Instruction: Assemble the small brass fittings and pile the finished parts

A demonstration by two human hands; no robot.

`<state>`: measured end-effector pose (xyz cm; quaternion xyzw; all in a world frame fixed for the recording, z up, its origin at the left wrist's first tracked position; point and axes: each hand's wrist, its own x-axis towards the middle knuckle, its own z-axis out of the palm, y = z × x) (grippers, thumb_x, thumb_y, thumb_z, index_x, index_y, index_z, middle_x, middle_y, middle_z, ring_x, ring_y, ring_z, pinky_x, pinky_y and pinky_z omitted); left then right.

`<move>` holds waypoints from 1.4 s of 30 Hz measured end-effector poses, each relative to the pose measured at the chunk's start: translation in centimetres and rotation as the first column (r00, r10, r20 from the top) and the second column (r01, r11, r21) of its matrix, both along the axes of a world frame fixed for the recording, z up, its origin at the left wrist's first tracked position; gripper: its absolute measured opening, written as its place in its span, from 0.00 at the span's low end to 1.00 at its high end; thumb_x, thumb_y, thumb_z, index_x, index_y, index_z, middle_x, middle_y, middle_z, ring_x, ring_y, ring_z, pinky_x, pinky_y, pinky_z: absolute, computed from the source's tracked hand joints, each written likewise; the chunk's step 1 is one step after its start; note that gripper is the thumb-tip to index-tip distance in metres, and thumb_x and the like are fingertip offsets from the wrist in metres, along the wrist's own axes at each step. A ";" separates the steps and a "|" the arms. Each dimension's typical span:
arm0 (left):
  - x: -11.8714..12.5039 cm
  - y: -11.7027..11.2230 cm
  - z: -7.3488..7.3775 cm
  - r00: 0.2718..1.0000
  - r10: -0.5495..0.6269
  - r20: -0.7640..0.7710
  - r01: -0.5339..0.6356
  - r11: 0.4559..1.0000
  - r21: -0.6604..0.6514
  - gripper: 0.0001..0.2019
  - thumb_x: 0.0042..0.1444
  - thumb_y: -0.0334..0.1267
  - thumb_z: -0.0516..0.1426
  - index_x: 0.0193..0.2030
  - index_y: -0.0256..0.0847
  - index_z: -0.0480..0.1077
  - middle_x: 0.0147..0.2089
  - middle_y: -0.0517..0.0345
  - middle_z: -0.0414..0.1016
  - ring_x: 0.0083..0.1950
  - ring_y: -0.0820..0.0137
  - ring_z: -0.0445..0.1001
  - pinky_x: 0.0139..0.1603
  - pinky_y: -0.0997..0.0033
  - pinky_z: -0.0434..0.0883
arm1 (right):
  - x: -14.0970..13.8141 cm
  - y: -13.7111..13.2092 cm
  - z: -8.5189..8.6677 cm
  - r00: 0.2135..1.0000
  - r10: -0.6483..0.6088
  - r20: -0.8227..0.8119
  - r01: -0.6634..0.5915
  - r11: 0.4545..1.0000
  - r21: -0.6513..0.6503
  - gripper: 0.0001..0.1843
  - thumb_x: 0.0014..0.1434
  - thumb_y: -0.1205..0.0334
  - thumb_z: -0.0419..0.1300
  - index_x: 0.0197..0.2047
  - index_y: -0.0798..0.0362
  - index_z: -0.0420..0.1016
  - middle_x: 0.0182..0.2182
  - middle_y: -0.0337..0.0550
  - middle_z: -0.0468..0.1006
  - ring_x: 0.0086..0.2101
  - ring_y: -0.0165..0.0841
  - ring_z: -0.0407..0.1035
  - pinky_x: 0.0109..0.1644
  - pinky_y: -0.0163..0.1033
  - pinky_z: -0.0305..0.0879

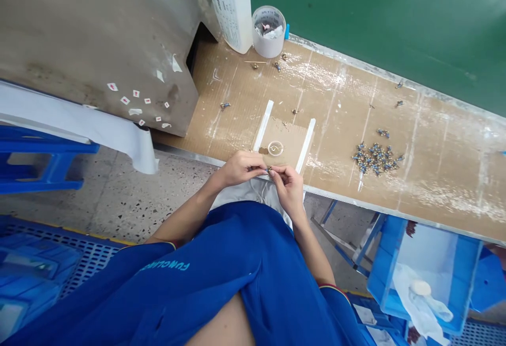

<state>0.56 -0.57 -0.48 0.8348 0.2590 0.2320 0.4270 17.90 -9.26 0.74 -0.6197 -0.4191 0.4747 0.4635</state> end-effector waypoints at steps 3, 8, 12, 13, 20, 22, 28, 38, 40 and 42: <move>-0.1 0.0 -0.1 1.000 -0.010 0.003 0.009 1.000 0.022 0.13 0.68 0.39 0.55 0.34 0.38 0.76 0.32 0.55 0.77 0.35 0.69 0.75 0.41 0.71 0.67 | 0.3 0.2 0.4 0.999 0.049 0.023 -0.049 0.999 -0.017 0.17 0.56 0.43 0.67 0.34 0.49 0.78 0.32 0.43 0.82 0.33 0.35 0.76 0.38 0.41 0.74; 0.0 -0.1 -0.3 1.000 0.014 -0.010 -0.014 1.000 0.027 0.12 0.66 0.37 0.55 0.32 0.38 0.75 0.31 0.56 0.77 0.35 0.69 0.75 0.40 0.71 0.67 | 0.7 0.9 0.9 0.988 0.152 0.035 -0.149 0.987 -0.061 0.16 0.56 0.44 0.67 0.31 0.49 0.76 0.30 0.42 0.80 0.30 0.34 0.72 0.36 0.41 0.72; 0.2 -0.2 -0.2 0.999 0.041 -0.010 -0.041 0.999 -0.010 0.11 0.65 0.36 0.56 0.31 0.38 0.74 0.31 0.57 0.76 0.34 0.69 0.75 0.39 0.71 0.66 | 0.3 1.1 0.8 0.988 0.143 0.051 -0.140 0.989 -0.054 0.14 0.56 0.47 0.66 0.30 0.48 0.73 0.29 0.41 0.79 0.29 0.33 0.71 0.34 0.40 0.70; 0.2 -0.2 -0.2 0.999 0.044 -0.005 -0.044 0.999 -0.021 0.11 0.64 0.36 0.56 0.31 0.38 0.74 0.30 0.57 0.76 0.34 0.69 0.74 0.38 0.71 0.66 | 0.1 1.0 0.8 0.990 0.126 0.064 -0.123 0.991 -0.042 0.13 0.57 0.48 0.65 0.29 0.48 0.73 0.29 0.41 0.78 0.29 0.33 0.71 0.34 0.40 0.70; -0.3 0.1 0.3 0.999 0.005 -0.038 -0.009 0.994 -0.108 0.08 0.60 0.32 0.56 0.30 0.38 0.74 0.29 0.57 0.76 0.32 0.71 0.72 0.37 0.72 0.64 | -0.9 0.4 0.6 0.989 0.097 0.107 -0.093 0.995 -0.043 0.13 0.59 0.50 0.64 0.29 0.48 0.72 0.28 0.40 0.78 0.31 0.34 0.72 0.38 0.41 0.69; -0.4 0.1 0.4 0.999 -0.001 -0.038 -0.003 0.993 -0.122 0.08 0.61 0.33 0.57 0.30 0.38 0.74 0.29 0.58 0.76 0.32 0.71 0.72 0.37 0.72 0.65 | -0.7 0.4 0.6 0.991 0.109 0.078 -0.105 0.993 -0.055 0.13 0.58 0.49 0.65 0.29 0.48 0.73 0.29 0.40 0.79 0.31 0.34 0.72 0.38 0.41 0.70; -0.5 0.5 0.7 1.000 -0.004 0.006 0.005 0.990 -0.142 0.09 0.64 0.35 0.59 0.33 0.38 0.76 0.32 0.57 0.78 0.34 0.71 0.74 0.39 0.73 0.67 | -0.2 0.3 0.1 0.999 0.045 -0.011 -0.045 0.997 -0.065 0.16 0.57 0.43 0.67 0.32 0.48 0.77 0.29 0.41 0.80 0.31 0.35 0.75 0.38 0.42 0.74; -0.6 0.6 0.7 0.999 -0.006 0.046 0.013 0.989 -0.146 0.11 0.67 0.37 0.57 0.35 0.38 0.78 0.33 0.55 0.79 0.35 0.70 0.76 0.41 0.73 0.69 | -0.3 0.5 0.5 0.998 0.021 -0.052 -0.023 0.998 -0.052 0.12 0.57 0.48 0.68 0.32 0.48 0.77 0.28 0.39 0.80 0.30 0.34 0.74 0.36 0.41 0.73; -0.6 0.5 0.5 0.999 -0.003 0.036 0.007 0.993 -0.117 0.13 0.68 0.38 0.56 0.34 0.38 0.78 0.32 0.55 0.79 0.35 0.70 0.76 0.40 0.72 0.69 | 0.0 0.7 0.7 0.995 0.070 -0.064 -0.073 0.996 -0.046 0.11 0.57 0.51 0.68 0.30 0.48 0.76 0.27 0.39 0.79 0.29 0.32 0.73 0.34 0.39 0.71; -0.5 0.4 0.2 0.999 -0.014 0.030 0.016 0.996 -0.083 0.14 0.68 0.38 0.55 0.34 0.38 0.77 0.31 0.55 0.78 0.34 0.70 0.76 0.40 0.72 0.69 | 0.3 1.0 0.9 0.989 0.132 -0.072 -0.136 0.990 -0.047 0.11 0.58 0.52 0.67 0.29 0.49 0.75 0.26 0.39 0.78 0.28 0.32 0.72 0.33 0.38 0.69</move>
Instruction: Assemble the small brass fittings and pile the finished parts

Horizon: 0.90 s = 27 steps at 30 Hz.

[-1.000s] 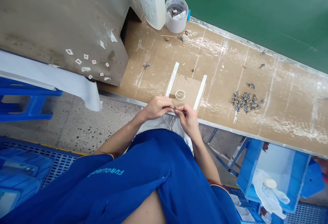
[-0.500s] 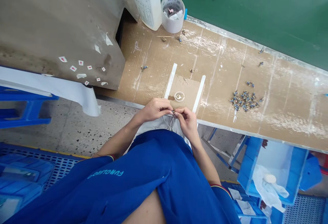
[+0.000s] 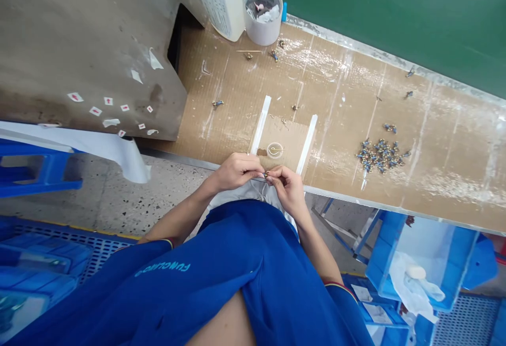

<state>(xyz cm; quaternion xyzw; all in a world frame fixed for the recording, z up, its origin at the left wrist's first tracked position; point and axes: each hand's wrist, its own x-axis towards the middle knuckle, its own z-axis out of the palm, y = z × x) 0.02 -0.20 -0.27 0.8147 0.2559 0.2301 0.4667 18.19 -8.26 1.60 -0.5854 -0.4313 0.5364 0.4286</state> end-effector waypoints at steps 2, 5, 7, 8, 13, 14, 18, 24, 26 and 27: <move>0.0 -0.1 -0.3 1.000 -0.016 0.013 0.016 0.999 0.045 0.15 0.69 0.38 0.54 0.34 0.38 0.77 0.31 0.55 0.78 0.34 0.71 0.76 0.39 0.73 0.69 | 0.2 0.2 0.1 0.999 0.051 0.004 -0.051 0.999 -0.010 0.12 0.58 0.54 0.66 0.28 0.49 0.73 0.25 0.38 0.77 0.27 0.31 0.71 0.32 0.37 0.68; 0.1 -0.4 -0.6 0.999 0.001 0.053 -0.007 0.993 0.120 0.16 0.70 0.37 0.52 0.33 0.37 0.76 0.31 0.55 0.78 0.33 0.71 0.75 0.37 0.73 0.68 | 0.1 0.3 0.1 0.997 0.062 0.043 -0.061 0.998 -0.014 0.11 0.59 0.55 0.65 0.28 0.50 0.72 0.25 0.38 0.76 0.27 0.30 0.70 0.32 0.37 0.67; 0.2 -0.5 -0.7 0.997 0.038 0.071 -0.048 0.988 0.150 0.16 0.70 0.37 0.52 0.33 0.37 0.75 0.30 0.56 0.78 0.32 0.72 0.74 0.36 0.73 0.68 | -0.2 0.2 0.0 0.996 0.038 0.081 -0.038 0.999 0.005 0.11 0.61 0.56 0.63 0.28 0.50 0.71 0.25 0.37 0.76 0.26 0.30 0.69 0.32 0.37 0.67; 0.2 -0.6 -0.7 0.996 0.054 0.077 -0.066 0.985 0.157 0.16 0.70 0.37 0.52 0.33 0.37 0.75 0.30 0.56 0.78 0.31 0.72 0.74 0.35 0.73 0.68 | -0.3 0.1 -0.1 0.995 0.026 0.092 -0.028 0.999 0.020 0.12 0.61 0.56 0.63 0.28 0.50 0.71 0.25 0.37 0.76 0.26 0.29 0.69 0.32 0.37 0.67; 0.3 -0.5 -0.3 0.995 0.069 0.075 -0.079 0.985 0.152 0.16 0.71 0.38 0.52 0.33 0.37 0.75 0.30 0.56 0.79 0.32 0.72 0.75 0.35 0.73 0.69 | -0.5 -0.1 -0.7 0.999 -0.020 0.050 0.017 0.999 0.051 0.13 0.63 0.52 0.63 0.30 0.50 0.73 0.27 0.39 0.78 0.28 0.30 0.72 0.33 0.37 0.70; 0.3 -0.4 -0.1 0.995 0.066 0.076 -0.077 0.985 0.151 0.16 0.71 0.39 0.52 0.34 0.36 0.75 0.31 0.56 0.79 0.32 0.72 0.75 0.35 0.73 0.69 | -0.4 -0.2 -0.7 0.999 -0.028 0.030 0.027 0.999 0.045 0.14 0.62 0.50 0.64 0.31 0.50 0.74 0.28 0.40 0.79 0.28 0.30 0.72 0.33 0.37 0.71; 0.2 -0.1 0.4 0.993 0.047 0.109 -0.065 0.984 0.164 0.16 0.71 0.42 0.53 0.37 0.35 0.76 0.33 0.54 0.81 0.34 0.72 0.77 0.36 0.74 0.71 | 0.0 -0.4 -0.9 0.997 -0.057 -0.043 0.058 0.998 0.017 0.17 0.60 0.43 0.66 0.35 0.50 0.77 0.31 0.41 0.81 0.29 0.31 0.75 0.34 0.38 0.74; 0.3 -0.2 0.4 0.993 0.040 0.110 -0.059 0.983 0.175 0.16 0.72 0.41 0.52 0.38 0.35 0.77 0.33 0.54 0.81 0.34 0.71 0.77 0.37 0.73 0.71 | 0.1 -0.6 -1.0 0.995 -0.075 -0.064 0.076 0.997 0.012 0.18 0.60 0.42 0.66 0.36 0.50 0.77 0.32 0.42 0.82 0.30 0.31 0.76 0.36 0.39 0.76; 0.4 -0.3 0.3 0.995 0.041 0.093 -0.056 0.985 0.166 0.16 0.72 0.41 0.52 0.38 0.36 0.77 0.33 0.54 0.81 0.34 0.71 0.76 0.38 0.72 0.71 | 0.1 -0.6 -1.0 0.997 -0.061 -0.053 0.063 0.997 0.040 0.17 0.61 0.44 0.65 0.34 0.50 0.77 0.30 0.41 0.80 0.29 0.31 0.75 0.34 0.38 0.74; 0.4 -0.3 0.3 0.996 0.041 0.083 -0.054 0.986 0.157 0.16 0.72 0.40 0.52 0.38 0.36 0.76 0.34 0.54 0.81 0.34 0.71 0.76 0.38 0.72 0.71 | 0.1 -0.5 -1.0 0.998 -0.050 -0.048 0.053 0.997 0.057 0.16 0.62 0.46 0.65 0.34 0.50 0.76 0.29 0.41 0.80 0.29 0.30 0.74 0.34 0.37 0.73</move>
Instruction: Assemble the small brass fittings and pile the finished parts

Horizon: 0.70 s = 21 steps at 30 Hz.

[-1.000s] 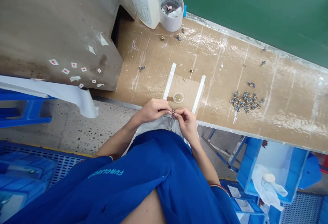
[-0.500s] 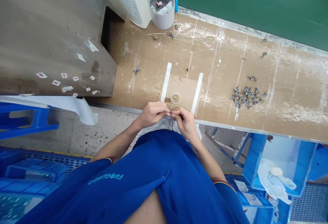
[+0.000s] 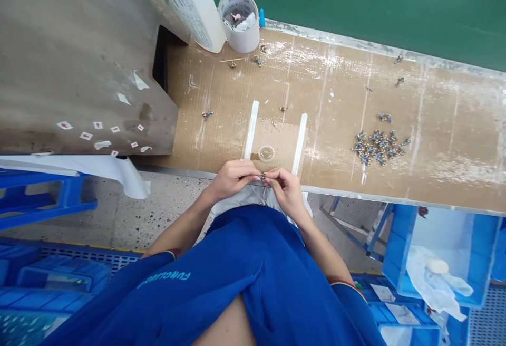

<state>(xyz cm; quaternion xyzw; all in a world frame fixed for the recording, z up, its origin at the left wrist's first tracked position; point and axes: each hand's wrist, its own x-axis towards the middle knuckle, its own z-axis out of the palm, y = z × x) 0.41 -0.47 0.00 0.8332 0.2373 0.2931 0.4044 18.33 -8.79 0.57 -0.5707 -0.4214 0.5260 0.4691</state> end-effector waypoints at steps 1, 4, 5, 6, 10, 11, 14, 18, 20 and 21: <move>0.0 0.0 0.0 1.000 -0.003 -0.010 0.002 1.000 -0.009 0.16 0.72 0.40 0.52 0.38 0.36 0.76 0.34 0.55 0.81 0.34 0.71 0.76 0.38 0.72 0.71 | 0.0 0.1 0.0 1.000 0.012 0.004 -0.013 1.000 0.017 0.15 0.63 0.47 0.65 0.33 0.50 0.76 0.28 0.40 0.79 0.28 0.30 0.73 0.33 0.37 0.72; 0.1 0.1 0.0 1.000 -0.006 -0.019 0.006 1.000 -0.008 0.17 0.72 0.40 0.51 0.36 0.37 0.76 0.31 0.56 0.80 0.32 0.72 0.75 0.37 0.72 0.70 | 0.1 0.2 0.0 0.998 0.054 0.026 -0.055 0.997 0.061 0.12 0.64 0.52 0.63 0.32 0.50 0.75 0.27 0.40 0.78 0.28 0.30 0.73 0.32 0.35 0.70; 0.1 0.1 0.0 1.000 -0.006 -0.015 0.006 1.000 0.001 0.17 0.72 0.39 0.51 0.35 0.37 0.76 0.30 0.56 0.79 0.32 0.72 0.74 0.36 0.72 0.69 | 0.1 0.3 0.0 0.997 0.067 0.041 -0.069 0.995 0.072 0.12 0.65 0.54 0.63 0.32 0.50 0.74 0.27 0.40 0.78 0.28 0.30 0.73 0.32 0.35 0.70; 0.1 0.1 0.1 1.000 -0.006 -0.009 0.006 1.000 0.012 0.17 0.72 0.39 0.51 0.34 0.36 0.75 0.30 0.56 0.78 0.31 0.72 0.74 0.35 0.73 0.69 | 0.1 0.3 0.0 0.995 0.074 0.060 -0.079 0.993 0.085 0.11 0.65 0.56 0.62 0.31 0.50 0.73 0.27 0.39 0.78 0.28 0.30 0.73 0.32 0.35 0.70; 0.1 0.2 0.1 1.000 -0.008 -0.001 0.008 0.999 0.043 0.17 0.71 0.37 0.52 0.32 0.36 0.74 0.28 0.57 0.77 0.30 0.73 0.73 0.34 0.73 0.67 | 0.0 0.4 0.1 0.987 0.078 0.140 -0.096 0.987 0.127 0.12 0.67 0.59 0.59 0.30 0.50 0.70 0.26 0.39 0.77 0.27 0.29 0.72 0.31 0.35 0.69; 0.0 0.2 0.1 1.000 -0.010 -0.003 0.010 0.999 0.046 0.17 0.71 0.37 0.52 0.32 0.36 0.74 0.28 0.57 0.77 0.29 0.73 0.72 0.34 0.73 0.67 | -0.1 0.4 0.1 0.984 0.081 0.156 -0.102 0.986 0.129 0.13 0.67 0.59 0.58 0.30 0.50 0.70 0.26 0.39 0.77 0.27 0.29 0.72 0.31 0.35 0.69; -0.1 0.3 -0.1 1.000 -0.018 -0.017 0.018 0.999 0.046 0.17 0.71 0.37 0.51 0.32 0.36 0.74 0.28 0.57 0.77 0.30 0.72 0.72 0.34 0.73 0.67 | -0.1 0.4 0.0 0.976 0.099 0.193 -0.123 0.985 0.118 0.13 0.68 0.58 0.57 0.30 0.49 0.69 0.26 0.40 0.78 0.26 0.30 0.73 0.30 0.35 0.70; -0.2 0.3 -0.5 0.997 -0.045 -0.070 0.046 0.999 0.003 0.17 0.71 0.37 0.50 0.32 0.38 0.74 0.28 0.57 0.77 0.30 0.72 0.73 0.35 0.72 0.68 | -0.2 0.3 -0.1 0.966 0.109 0.234 -0.140 0.983 0.118 0.13 0.67 0.60 0.56 0.30 0.49 0.69 0.25 0.40 0.78 0.26 0.30 0.73 0.30 0.35 0.71; -0.3 0.3 -0.6 0.994 -0.063 -0.093 0.061 0.998 -0.022 0.17 0.70 0.37 0.51 0.32 0.38 0.75 0.29 0.57 0.77 0.31 0.71 0.74 0.36 0.72 0.68 | -0.3 0.3 -0.1 0.964 0.105 0.246 -0.137 0.984 0.114 0.12 0.67 0.61 0.56 0.30 0.49 0.69 0.25 0.40 0.78 0.26 0.30 0.73 0.31 0.35 0.71; -0.3 0.2 -0.6 0.992 -0.067 -0.103 0.064 0.997 -0.031 0.16 0.70 0.36 0.51 0.32 0.38 0.75 0.29 0.56 0.77 0.32 0.71 0.74 0.36 0.72 0.68 | -0.3 0.3 -0.1 0.964 0.101 0.248 -0.132 0.985 0.112 0.12 0.67 0.61 0.56 0.30 0.50 0.69 0.25 0.40 0.79 0.25 0.30 0.73 0.31 0.35 0.72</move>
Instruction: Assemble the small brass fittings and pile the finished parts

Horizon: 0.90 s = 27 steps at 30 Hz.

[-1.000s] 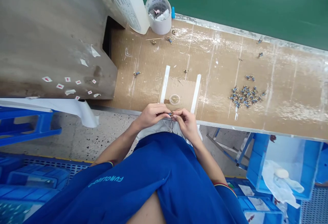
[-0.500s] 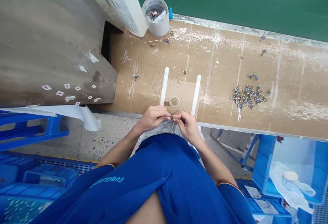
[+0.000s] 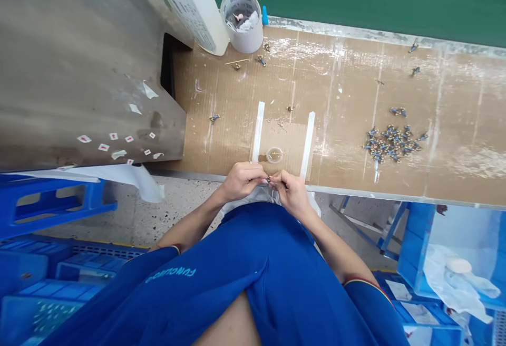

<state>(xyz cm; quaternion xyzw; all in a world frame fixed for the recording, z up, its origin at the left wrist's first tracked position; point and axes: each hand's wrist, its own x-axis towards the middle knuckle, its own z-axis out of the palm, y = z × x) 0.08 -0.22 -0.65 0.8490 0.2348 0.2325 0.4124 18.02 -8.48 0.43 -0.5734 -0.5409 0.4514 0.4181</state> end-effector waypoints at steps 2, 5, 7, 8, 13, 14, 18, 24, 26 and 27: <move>-0.1 0.0 -0.1 1.000 0.004 -0.012 -0.004 1.000 -0.005 0.16 0.69 0.36 0.51 0.32 0.38 0.75 0.29 0.56 0.78 0.32 0.70 0.75 0.37 0.72 0.69 | -0.1 0.0 0.0 1.000 -0.016 0.000 0.016 1.000 -0.008 0.11 0.66 0.61 0.57 0.30 0.50 0.70 0.25 0.40 0.79 0.25 0.30 0.73 0.32 0.36 0.72; -0.2 0.0 -0.2 1.000 0.011 0.001 -0.011 1.000 0.006 0.15 0.68 0.35 0.52 0.31 0.38 0.75 0.30 0.55 0.78 0.33 0.70 0.75 0.37 0.72 0.69 | -0.4 0.0 -0.1 0.999 -0.043 -0.015 0.042 0.998 -0.036 0.11 0.64 0.56 0.61 0.30 0.50 0.71 0.25 0.39 0.80 0.26 0.31 0.74 0.33 0.37 0.74; -0.3 0.2 -0.1 1.000 0.002 0.010 -0.002 1.000 0.005 0.14 0.67 0.35 0.53 0.32 0.37 0.75 0.31 0.55 0.78 0.33 0.70 0.75 0.37 0.72 0.69 | -0.6 0.0 -0.1 0.997 -0.061 -0.049 0.058 0.997 -0.058 0.13 0.62 0.51 0.63 0.30 0.50 0.72 0.25 0.39 0.80 0.26 0.32 0.74 0.34 0.38 0.74; -0.4 0.2 0.0 1.000 -0.001 0.010 0.001 1.000 -0.004 0.14 0.67 0.35 0.53 0.32 0.37 0.76 0.31 0.55 0.78 0.33 0.70 0.74 0.38 0.72 0.69 | -0.7 0.0 -0.1 0.995 -0.072 -0.072 0.068 0.995 -0.067 0.15 0.61 0.49 0.63 0.31 0.50 0.72 0.25 0.39 0.80 0.27 0.32 0.75 0.34 0.39 0.74; -0.4 0.7 0.6 1.000 0.002 -0.015 -0.003 0.996 -0.094 0.13 0.66 0.37 0.56 0.32 0.36 0.77 0.29 0.56 0.77 0.31 0.72 0.73 0.36 0.74 0.68 | -1.0 0.2 -0.4 0.979 -0.134 -0.154 0.123 0.989 -0.076 0.18 0.59 0.44 0.64 0.33 0.51 0.73 0.25 0.39 0.80 0.27 0.31 0.75 0.34 0.39 0.74; -0.5 0.8 0.8 1.000 0.002 -0.014 -0.003 0.994 -0.108 0.13 0.66 0.38 0.57 0.33 0.36 0.78 0.29 0.56 0.77 0.31 0.72 0.73 0.35 0.75 0.68 | -1.1 0.3 -0.4 0.976 -0.147 -0.158 0.137 0.988 -0.070 0.18 0.59 0.44 0.64 0.33 0.51 0.73 0.25 0.39 0.80 0.26 0.31 0.74 0.34 0.38 0.73; -0.7 0.9 1.6 1.000 0.018 0.005 -0.017 0.986 -0.169 0.14 0.66 0.43 0.57 0.38 0.36 0.81 0.32 0.53 0.81 0.32 0.72 0.75 0.36 0.74 0.69 | -1.4 0.4 -0.4 0.956 -0.184 -0.228 0.174 0.983 -0.065 0.17 0.57 0.45 0.64 0.34 0.51 0.72 0.26 0.38 0.79 0.26 0.29 0.72 0.33 0.37 0.72; -0.5 1.0 2.2 0.985 0.167 -0.033 -0.168 0.932 -0.321 0.25 0.63 0.57 0.55 0.35 0.34 0.80 0.31 0.50 0.81 0.26 0.73 0.71 0.27 0.76 0.67 | 1.3 -0.5 0.6 0.933 -0.273 -0.234 0.280 0.960 -0.002 0.17 0.57 0.45 0.63 0.33 0.52 0.74 0.25 0.38 0.77 0.26 0.30 0.71 0.34 0.38 0.71; -0.3 1.0 2.4 0.970 0.239 -0.051 -0.242 0.904 -0.353 0.28 0.60 0.61 0.56 0.33 0.34 0.80 0.29 0.51 0.80 0.24 0.74 0.69 0.25 0.77 0.65 | 4.4 -1.2 1.0 0.896 -0.428 -0.122 0.439 0.894 0.087 0.15 0.59 0.48 0.62 0.33 0.52 0.75 0.28 0.40 0.78 0.30 0.32 0.72 0.38 0.40 0.72; -0.2 1.0 2.6 0.963 0.265 -0.057 -0.268 0.895 -0.356 0.28 0.59 0.62 0.56 0.32 0.35 0.79 0.28 0.51 0.80 0.23 0.74 0.68 0.24 0.77 0.65 | 6.4 -1.5 1.2 0.847 -0.528 -0.057 0.531 0.836 0.142 0.14 0.59 0.49 0.62 0.34 0.52 0.76 0.30 0.42 0.79 0.32 0.33 0.72 0.41 0.41 0.72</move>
